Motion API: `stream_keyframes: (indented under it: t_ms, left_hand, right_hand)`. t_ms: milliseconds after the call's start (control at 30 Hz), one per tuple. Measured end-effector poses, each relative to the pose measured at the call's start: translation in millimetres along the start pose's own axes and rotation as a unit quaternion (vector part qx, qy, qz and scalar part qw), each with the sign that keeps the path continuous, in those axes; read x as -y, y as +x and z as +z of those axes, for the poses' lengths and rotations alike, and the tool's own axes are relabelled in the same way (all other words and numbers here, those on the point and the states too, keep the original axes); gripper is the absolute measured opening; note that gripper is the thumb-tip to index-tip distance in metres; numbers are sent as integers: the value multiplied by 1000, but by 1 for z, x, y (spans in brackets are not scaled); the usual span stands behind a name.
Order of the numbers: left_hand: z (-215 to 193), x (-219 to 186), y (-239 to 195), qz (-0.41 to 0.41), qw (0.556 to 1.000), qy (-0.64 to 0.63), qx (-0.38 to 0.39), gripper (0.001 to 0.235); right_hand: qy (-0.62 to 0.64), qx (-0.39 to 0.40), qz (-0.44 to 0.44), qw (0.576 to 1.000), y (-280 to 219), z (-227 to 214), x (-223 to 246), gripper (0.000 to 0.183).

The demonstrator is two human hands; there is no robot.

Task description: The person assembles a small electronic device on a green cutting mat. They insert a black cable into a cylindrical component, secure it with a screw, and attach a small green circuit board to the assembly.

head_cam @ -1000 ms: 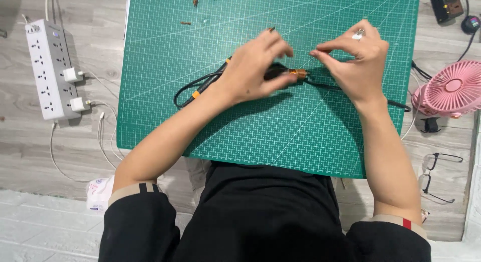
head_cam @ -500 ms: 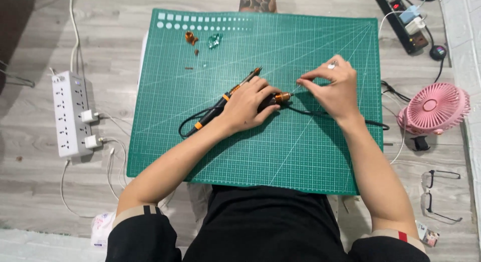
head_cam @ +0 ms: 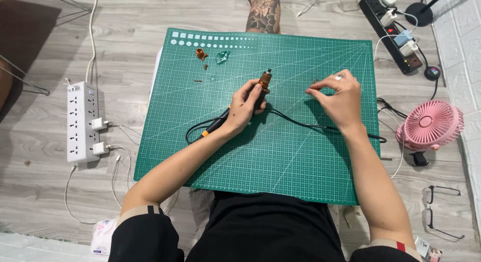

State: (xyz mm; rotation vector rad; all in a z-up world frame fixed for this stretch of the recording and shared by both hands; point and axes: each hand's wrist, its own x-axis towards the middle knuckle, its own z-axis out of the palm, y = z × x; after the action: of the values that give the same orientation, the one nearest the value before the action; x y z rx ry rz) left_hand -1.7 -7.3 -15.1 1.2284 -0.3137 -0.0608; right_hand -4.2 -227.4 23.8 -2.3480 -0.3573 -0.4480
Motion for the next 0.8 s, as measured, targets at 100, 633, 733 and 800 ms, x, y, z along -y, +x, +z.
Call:
stream_keyframes:
  t_ms: [100,633,733,800]
  left_hand:
    - [0,10,1,9,1000,12,-15,23]
    - [5,7,-4,63,991,88,78,15]
    - [5,8,-4,97,983,128,92,16]
    - [6,7,-5,106,978,143,107,15]
  right_hand:
    - [-1,-2,-69,998,4,1,7,23]
    - [28,14,-251,968,0,16,40,46]
    - [72,46,-229,970,-1,13,33,37]
    - [140,105,-201,964,-1,5,35,41]
